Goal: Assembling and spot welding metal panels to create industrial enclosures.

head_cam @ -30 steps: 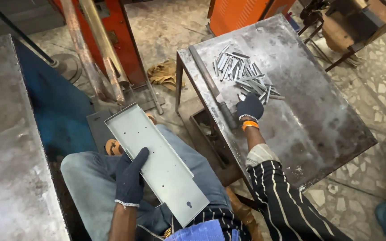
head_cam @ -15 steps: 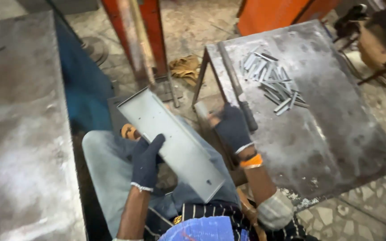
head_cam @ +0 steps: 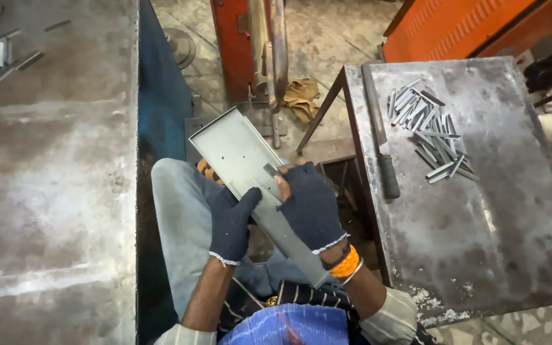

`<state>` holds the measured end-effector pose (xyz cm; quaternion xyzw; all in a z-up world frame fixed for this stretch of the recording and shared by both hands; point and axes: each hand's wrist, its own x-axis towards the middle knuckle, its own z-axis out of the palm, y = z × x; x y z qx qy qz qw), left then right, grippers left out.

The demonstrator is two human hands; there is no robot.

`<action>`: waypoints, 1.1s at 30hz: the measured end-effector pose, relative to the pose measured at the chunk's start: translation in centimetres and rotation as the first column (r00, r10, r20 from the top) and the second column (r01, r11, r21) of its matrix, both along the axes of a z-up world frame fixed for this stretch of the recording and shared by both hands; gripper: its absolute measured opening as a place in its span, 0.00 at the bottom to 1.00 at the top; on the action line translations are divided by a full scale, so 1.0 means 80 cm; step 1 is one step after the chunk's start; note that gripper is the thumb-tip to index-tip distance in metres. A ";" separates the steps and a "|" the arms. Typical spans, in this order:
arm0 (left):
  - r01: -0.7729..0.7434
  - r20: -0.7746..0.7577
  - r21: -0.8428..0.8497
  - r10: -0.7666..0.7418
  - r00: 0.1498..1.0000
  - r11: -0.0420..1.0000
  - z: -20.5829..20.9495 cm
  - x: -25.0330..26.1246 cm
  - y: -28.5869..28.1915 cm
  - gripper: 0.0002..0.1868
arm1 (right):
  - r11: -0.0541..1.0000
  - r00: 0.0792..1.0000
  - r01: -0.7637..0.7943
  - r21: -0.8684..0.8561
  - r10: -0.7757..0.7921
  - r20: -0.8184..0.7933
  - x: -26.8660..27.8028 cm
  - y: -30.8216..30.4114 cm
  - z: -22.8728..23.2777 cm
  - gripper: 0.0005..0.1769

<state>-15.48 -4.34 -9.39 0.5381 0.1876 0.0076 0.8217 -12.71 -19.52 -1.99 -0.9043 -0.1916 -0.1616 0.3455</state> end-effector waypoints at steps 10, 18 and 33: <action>0.012 0.009 0.031 -0.012 1.000 0.999 -0.007 -0.003 0.002 0.14 | 0.992 0.999 -0.047 -0.119 0.046 -0.010 -0.020 0.013 0.012 0.09; 0.072 0.027 0.115 -0.076 0.997 0.991 0.019 -0.003 0.018 0.18 | 0.979 0.986 0.165 -0.120 -0.159 0.057 0.004 -0.018 0.027 0.17; -0.008 0.133 0.225 -0.023 0.991 0.974 0.073 -0.005 0.013 0.22 | 0.989 0.992 0.041 -0.141 -0.023 0.125 -0.010 -0.007 0.055 0.16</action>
